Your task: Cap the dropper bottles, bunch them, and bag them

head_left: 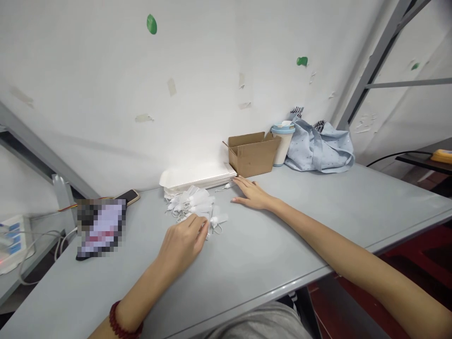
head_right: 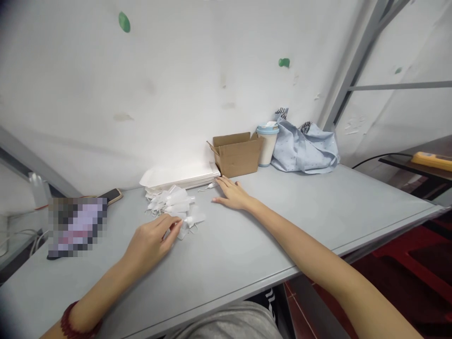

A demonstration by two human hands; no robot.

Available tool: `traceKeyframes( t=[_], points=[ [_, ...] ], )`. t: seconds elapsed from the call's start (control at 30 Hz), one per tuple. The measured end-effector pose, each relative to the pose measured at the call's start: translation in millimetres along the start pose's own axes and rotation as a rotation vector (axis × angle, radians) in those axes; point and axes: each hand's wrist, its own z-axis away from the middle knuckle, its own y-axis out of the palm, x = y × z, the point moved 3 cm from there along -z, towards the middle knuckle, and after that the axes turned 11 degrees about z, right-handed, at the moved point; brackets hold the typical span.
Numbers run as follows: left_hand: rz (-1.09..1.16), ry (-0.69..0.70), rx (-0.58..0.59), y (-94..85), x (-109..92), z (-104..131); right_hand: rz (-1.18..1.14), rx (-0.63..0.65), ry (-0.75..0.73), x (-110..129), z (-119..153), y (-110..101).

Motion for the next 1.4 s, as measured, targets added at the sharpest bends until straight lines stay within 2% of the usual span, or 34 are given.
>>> traceKeyframes(
  t=[0.1,0.23,0.33,0.53,0.73,0.83,0.9,0.97,1.03,1.2,1.4],
  points=[
    [0.024,-0.055,0.056,0.8,-2,0,0.017,-0.005,-0.032,1,0,1],
    [0.031,-0.098,0.030,-2.1,-2,0,0.065,-0.094,-0.073,7,-1,-2],
    [0.028,-0.124,0.016,-2.9,0,-1,0.095,-0.151,-0.027,7,-2,-2],
    [0.046,-0.114,0.033,0.4,-1,-2,0.072,-0.177,0.033,4,-3,-2],
    [0.054,-0.113,0.031,-1.0,-3,0,-0.005,-0.125,-0.034,12,-1,-8],
    [0.076,-0.142,0.027,-2.9,-3,0,-0.034,-0.140,-0.063,19,4,-15],
    [0.117,-0.177,0.024,-3.4,-2,0,-0.079,-0.172,-0.084,26,9,-24],
    [0.169,-0.223,0.016,-3.2,0,-1,-0.221,-0.236,-0.109,34,15,-34],
    [0.216,-0.270,0.004,-2.9,2,-1,-0.335,-0.248,-0.115,42,20,-43],
    [0.293,-0.316,-0.018,-1.9,5,-2,-0.463,-0.214,-0.148,60,28,-54],
    [0.330,-0.305,-0.029,-1.8,3,-3,-0.565,-0.148,-0.156,66,33,-56]
  ],
)
